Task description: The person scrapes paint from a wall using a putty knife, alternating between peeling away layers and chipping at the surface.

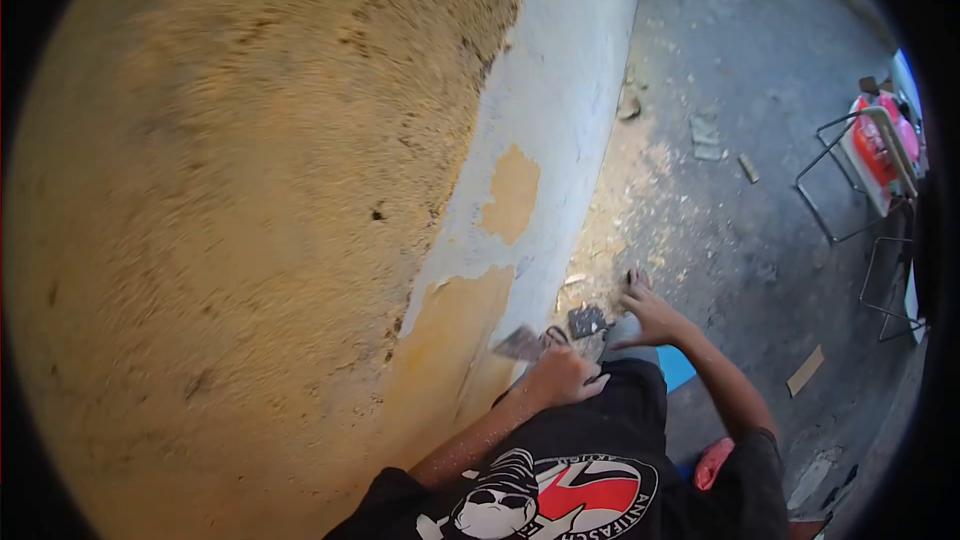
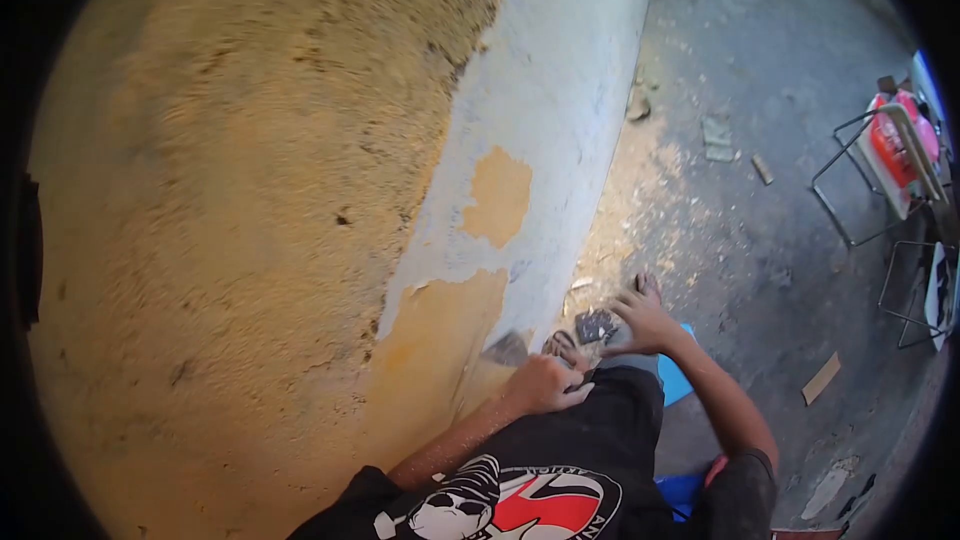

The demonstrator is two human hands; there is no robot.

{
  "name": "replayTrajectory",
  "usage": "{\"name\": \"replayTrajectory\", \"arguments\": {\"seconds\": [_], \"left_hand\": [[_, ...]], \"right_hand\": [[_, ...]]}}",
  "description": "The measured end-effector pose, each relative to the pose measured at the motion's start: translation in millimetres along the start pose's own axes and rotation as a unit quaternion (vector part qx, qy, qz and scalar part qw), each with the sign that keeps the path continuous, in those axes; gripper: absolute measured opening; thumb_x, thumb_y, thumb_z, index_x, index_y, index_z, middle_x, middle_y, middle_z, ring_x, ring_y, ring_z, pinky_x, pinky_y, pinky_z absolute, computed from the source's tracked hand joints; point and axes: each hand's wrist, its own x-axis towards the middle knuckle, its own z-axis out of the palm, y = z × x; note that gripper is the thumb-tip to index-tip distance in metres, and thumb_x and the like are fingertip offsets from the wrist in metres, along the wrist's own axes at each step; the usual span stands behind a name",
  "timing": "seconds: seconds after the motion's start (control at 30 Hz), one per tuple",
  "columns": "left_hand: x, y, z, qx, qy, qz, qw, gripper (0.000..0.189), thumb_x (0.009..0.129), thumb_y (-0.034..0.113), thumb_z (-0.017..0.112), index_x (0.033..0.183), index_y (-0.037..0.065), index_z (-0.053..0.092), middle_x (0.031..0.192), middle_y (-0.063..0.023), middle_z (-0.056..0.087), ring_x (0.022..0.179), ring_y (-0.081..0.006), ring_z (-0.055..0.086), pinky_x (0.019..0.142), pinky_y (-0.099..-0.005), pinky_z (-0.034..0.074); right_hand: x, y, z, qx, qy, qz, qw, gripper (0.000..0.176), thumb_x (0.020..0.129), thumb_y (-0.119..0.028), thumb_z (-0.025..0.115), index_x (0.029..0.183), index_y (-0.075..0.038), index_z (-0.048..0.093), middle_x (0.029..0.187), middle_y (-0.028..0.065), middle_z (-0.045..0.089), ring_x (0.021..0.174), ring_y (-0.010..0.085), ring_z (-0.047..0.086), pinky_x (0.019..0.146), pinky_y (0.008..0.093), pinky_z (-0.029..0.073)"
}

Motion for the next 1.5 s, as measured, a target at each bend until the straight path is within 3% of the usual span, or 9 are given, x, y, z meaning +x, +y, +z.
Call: {"name": "replayTrajectory", "arguments": {"seconds": [0.13,0.3,0.7,0.93,1.0,1.2,1.3,1.47,1.5], "left_hand": [[-43,-3,-2,-0.059,-0.079,-0.155,0.983,0.046,0.084,0.049,0.061,0.065,0.008,0.063,0.06,-0.0156,0.06,0.059,-0.0344,0.062,0.06,-0.0449,0.05],[-77,-33,21,-0.029,0.009,-0.29,0.956,0.045,0.084,0.051,0.06,0.068,0.008,0.065,0.066,-0.018,0.062,0.062,-0.0345,0.063,0.06,-0.0458,0.048],[90,87,66,-0.053,0.308,-0.382,0.87,0.03,0.083,0.031,0.067,0.07,0.004,0.066,0.062,-0.0165,0.062,0.059,-0.034,0.063,0.056,-0.0435,0.049],[221,164,25,-0.059,0.318,-0.049,0.945,0.031,0.081,0.028,0.068,0.06,0.009,0.057,0.051,-0.0096,0.052,0.05,-0.0292,0.056,0.052,-0.0415,0.045],[251,175,37,-0.013,0.287,-0.006,0.958,0.027,0.076,0.027,0.068,0.06,0.009,0.056,0.051,-0.0094,0.053,0.05,-0.0305,0.056,0.052,-0.0424,0.044],[262,195,45,-0.088,0.159,0.021,0.983,0.021,0.074,0.026,0.071,0.077,0.007,0.063,0.081,-0.0125,0.064,0.078,-0.0322,0.064,0.068,-0.0431,0.049],[215,188,18,-0.247,0.333,0.05,0.908,0.044,0.079,0.024,0.074,0.118,0.007,0.063,0.116,-0.0192,0.058,0.118,-0.0341,0.052,0.101,-0.0451,0.04],[64,94,205,-0.122,0.602,-0.4,0.68,0.025,0.094,0.017,0.051,0.105,0.002,0.068,0.108,-0.0111,0.067,0.099,-0.0263,0.062,0.092,-0.0373,0.047],[62,93,260,-0.464,0.675,-0.438,0.37,0.031,0.097,0.018,0.048,0.12,0.001,0.059,0.114,-0.0122,0.063,0.111,-0.0234,0.058,0.095,-0.0367,0.045]], "right_hand": [[-176,102,124,0.106,-0.085,0.338,0.931,0.072,0.09,-0.068,0.041,0.118,-0.004,0.06,0.104,0.0224,0.065,0.091,0.0413,0.064,0.085,0.0502,0.049],[-285,82,166,0.588,-0.121,0.589,0.541,0.069,0.092,-0.06,0.047,0.135,-0.006,0.046,0.117,0.0192,0.057,0.112,0.0373,0.054,0.095,0.0585,0.043],[-226,295,-116,0.236,-0.056,0.477,0.845,0.052,0.094,-0.046,0.046,0.125,-0.006,0.057,0.113,0.0122,0.064,0.093,0.0209,0.059,0.086,0.034,0.047],[-71,119,-261,0.413,-0.29,0.323,0.801,0.064,0.096,-0.055,0.039,0.13,-0.002,0.054,0.124,0.0115,0.061,0.112,0.025,0.055,0.097,0.0423,0.042],[-52,88,-267,0.518,-0.442,0.4,0.613,0.08,0.093,-0.066,0.034,0.13,0.002,0.052,0.128,0.0146,0.058,0.109,0.0265,0.056,0.101,0.0428,0.041],[-33,100,-244,0.506,-0.467,0.458,0.562,0.031,0.102,-0.028,0.045,0.087,-0.006,0.06,0.081,0.0071,0.064,0.075,0.0195,0.063,0.076,0.0374,0.053],[-23,125,-255,0.537,-0.355,0.511,0.569,0.034,0.102,-0.035,0.045,0.089,-0.006,0.057,0.07,0.0044,0.056,0.064,0.0206,0.058,0.066,0.0408,0.052],[-53,196,-312,0.152,-0.258,0.512,0.805,0.055,0.093,-0.053,0.051,0.106,0.0,0.044,0.062,0.0022,0.039,0.049,0.0215,0.048,0.043,0.0457,0.042],[-75,202,-317,0.151,-0.214,0.575,0.775,0.059,0.09,-0.054,0.055,0.109,0.002,0.048,0.06,0.0045,0.045,0.048,0.0227,0.048,0.043,0.0452,0.043]]}}
